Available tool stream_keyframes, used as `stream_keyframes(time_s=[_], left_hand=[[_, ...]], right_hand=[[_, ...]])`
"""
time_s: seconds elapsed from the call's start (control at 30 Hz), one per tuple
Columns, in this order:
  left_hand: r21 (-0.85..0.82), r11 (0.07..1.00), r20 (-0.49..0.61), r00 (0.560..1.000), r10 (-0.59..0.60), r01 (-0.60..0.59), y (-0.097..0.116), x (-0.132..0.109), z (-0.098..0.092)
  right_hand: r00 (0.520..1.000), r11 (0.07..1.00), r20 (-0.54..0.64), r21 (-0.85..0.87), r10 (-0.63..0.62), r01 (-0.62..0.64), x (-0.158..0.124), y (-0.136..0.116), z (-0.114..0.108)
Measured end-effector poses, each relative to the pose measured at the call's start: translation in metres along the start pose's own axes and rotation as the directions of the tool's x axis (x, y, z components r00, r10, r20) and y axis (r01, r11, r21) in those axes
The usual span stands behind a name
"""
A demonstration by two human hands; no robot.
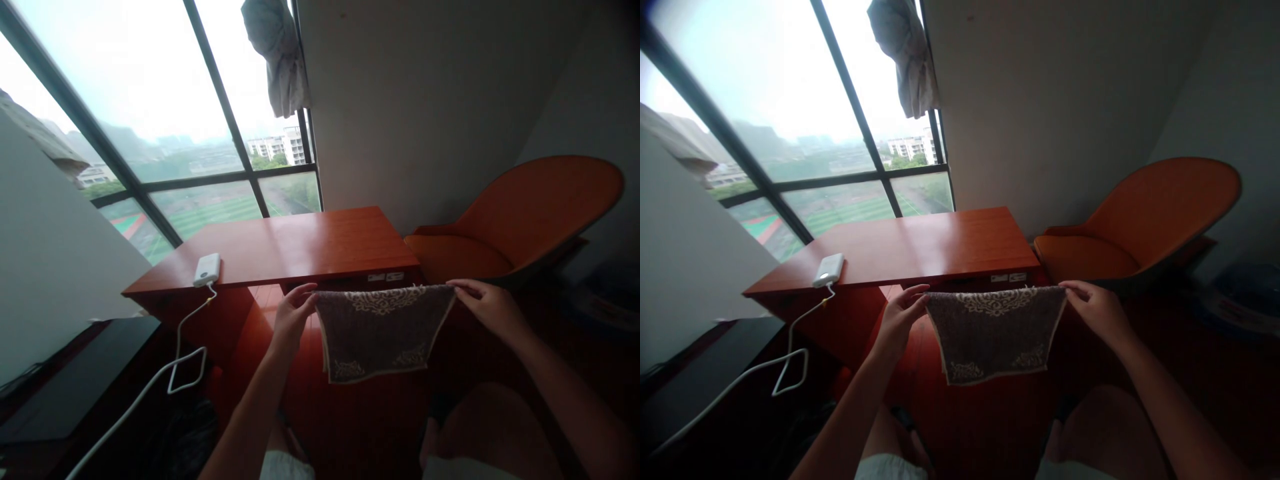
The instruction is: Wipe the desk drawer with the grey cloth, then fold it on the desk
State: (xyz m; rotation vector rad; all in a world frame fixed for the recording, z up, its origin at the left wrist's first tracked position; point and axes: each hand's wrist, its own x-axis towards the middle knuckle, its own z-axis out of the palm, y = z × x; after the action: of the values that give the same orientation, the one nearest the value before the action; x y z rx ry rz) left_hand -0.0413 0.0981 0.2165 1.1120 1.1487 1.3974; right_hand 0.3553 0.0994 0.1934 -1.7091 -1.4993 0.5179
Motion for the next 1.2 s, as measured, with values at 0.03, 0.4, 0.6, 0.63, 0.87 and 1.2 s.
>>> stream_keyframes(time_s=[0.03,0.4,0.6,0.63,0.87,1.2], left_hand=[[0.03,0.999,0.0,1.0,0.018,-0.018,-0.002,0.002,-0.001],[0.543,0.815,0.113,0.979,0.17,-0.205,-0.035,0.038,-0.025],[0.636,0.725,0.264,0.958,0.116,-0.263,-0.025,0.047,-0.02],[0.668,0.686,0.283,0.951,0.124,-0.288,-0.023,0.048,-0.02],[0.82,0.392,0.391,0.909,0.146,-0.416,-0.017,0.053,-0.02],[0.591,0.714,0.363,0.914,0.181,-0.376,-0.027,0.05,-0.025]], right_hand=[[1.0,0.998,-0.003,0.061,0.024,-0.024,0.0,-0.001,0.001],[0.991,0.96,0.106,0.261,0.08,-0.106,0.003,-0.011,0.011],[0.981,0.965,0.18,0.232,0.078,-0.119,-0.001,-0.009,0.011],[0.981,0.976,0.18,0.192,0.068,-0.103,-0.002,-0.009,0.01],[0.994,0.985,0.102,-0.161,-0.042,0.058,-0.019,-0.02,0.001],[0.983,0.988,0.127,-0.07,-0.13,0.14,-0.027,-0.013,-0.003]])
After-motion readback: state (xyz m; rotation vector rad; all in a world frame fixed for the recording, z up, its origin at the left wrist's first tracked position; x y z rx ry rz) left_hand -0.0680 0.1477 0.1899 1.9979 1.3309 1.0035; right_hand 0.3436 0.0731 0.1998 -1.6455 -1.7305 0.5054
